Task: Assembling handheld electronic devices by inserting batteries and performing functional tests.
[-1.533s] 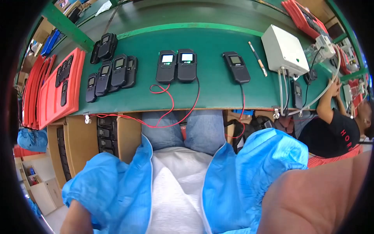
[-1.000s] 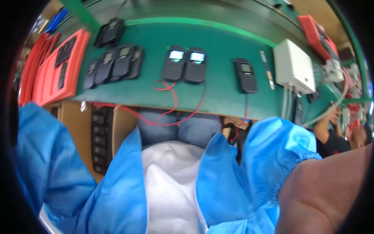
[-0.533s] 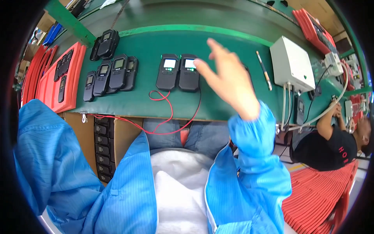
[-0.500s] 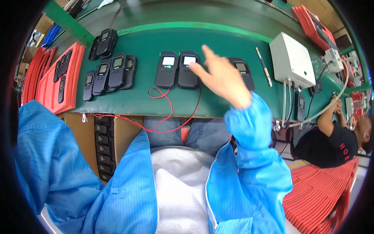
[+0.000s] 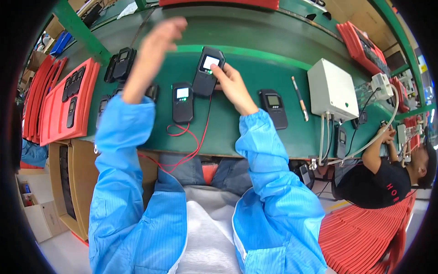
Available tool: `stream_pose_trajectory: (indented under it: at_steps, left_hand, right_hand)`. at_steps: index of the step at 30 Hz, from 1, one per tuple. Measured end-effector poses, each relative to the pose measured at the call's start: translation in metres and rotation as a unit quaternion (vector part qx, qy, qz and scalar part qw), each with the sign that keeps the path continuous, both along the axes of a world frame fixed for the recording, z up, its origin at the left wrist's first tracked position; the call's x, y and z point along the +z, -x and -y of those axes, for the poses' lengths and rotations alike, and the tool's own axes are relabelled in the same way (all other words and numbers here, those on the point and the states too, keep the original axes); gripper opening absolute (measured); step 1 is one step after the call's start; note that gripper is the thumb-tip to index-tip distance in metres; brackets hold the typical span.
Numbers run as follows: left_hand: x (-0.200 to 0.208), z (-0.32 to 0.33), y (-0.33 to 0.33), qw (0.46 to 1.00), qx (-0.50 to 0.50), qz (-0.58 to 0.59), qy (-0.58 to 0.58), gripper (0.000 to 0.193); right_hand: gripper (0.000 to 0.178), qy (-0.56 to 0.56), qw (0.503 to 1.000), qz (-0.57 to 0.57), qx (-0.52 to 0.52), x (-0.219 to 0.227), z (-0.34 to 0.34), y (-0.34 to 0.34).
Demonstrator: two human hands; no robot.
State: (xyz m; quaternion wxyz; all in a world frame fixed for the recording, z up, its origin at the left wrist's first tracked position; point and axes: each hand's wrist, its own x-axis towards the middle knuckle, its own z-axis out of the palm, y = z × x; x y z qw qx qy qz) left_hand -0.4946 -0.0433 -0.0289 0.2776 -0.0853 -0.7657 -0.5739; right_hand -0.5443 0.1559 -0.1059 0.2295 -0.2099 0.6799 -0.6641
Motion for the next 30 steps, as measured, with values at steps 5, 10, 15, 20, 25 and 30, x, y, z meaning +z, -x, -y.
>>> stream_pose_trajectory:
  at_steps: [5, 10, 15, 20, 25, 30]
  left_hand:
    - [-0.084, -0.030, 0.044, 0.966, -0.156, 0.196, -0.064, 0.035]
    - [-0.092, -0.042, 0.042, 0.974, -0.140, 0.163, -0.076, 0.028]
    - [-0.089, -0.053, 0.034, 0.980, -0.104, 0.133, -0.109, 0.025]
    - [-0.088, -0.057, 0.032, 0.986, -0.064, 0.121, -0.097, 0.027]
    - [-0.096, -0.039, 0.042, 0.965, -0.053, 0.120, -0.226, 0.034]
    - [-0.085, -0.037, 0.035, 0.993, 0.070, 0.090, 0.010, 0.045]
  right_hand:
    - [0.047, 0.051, 0.996, 0.015, -0.072, -0.027, -0.012, 0.004]
    - [0.040, -0.018, 0.985, -0.124, -0.120, -0.021, -0.014, -0.002]
    - [0.040, -0.158, 0.961, -0.171, -0.148, -0.008, -0.013, -0.011]
    - [0.041, -0.265, 0.932, -0.208, -0.136, -0.007, -0.019, -0.007]
    - [0.039, -0.087, 0.912, -0.377, -0.133, -0.015, -0.023, 0.005]
    - [0.044, -0.025, 0.990, 0.032, -0.133, 0.014, -0.048, 0.037]
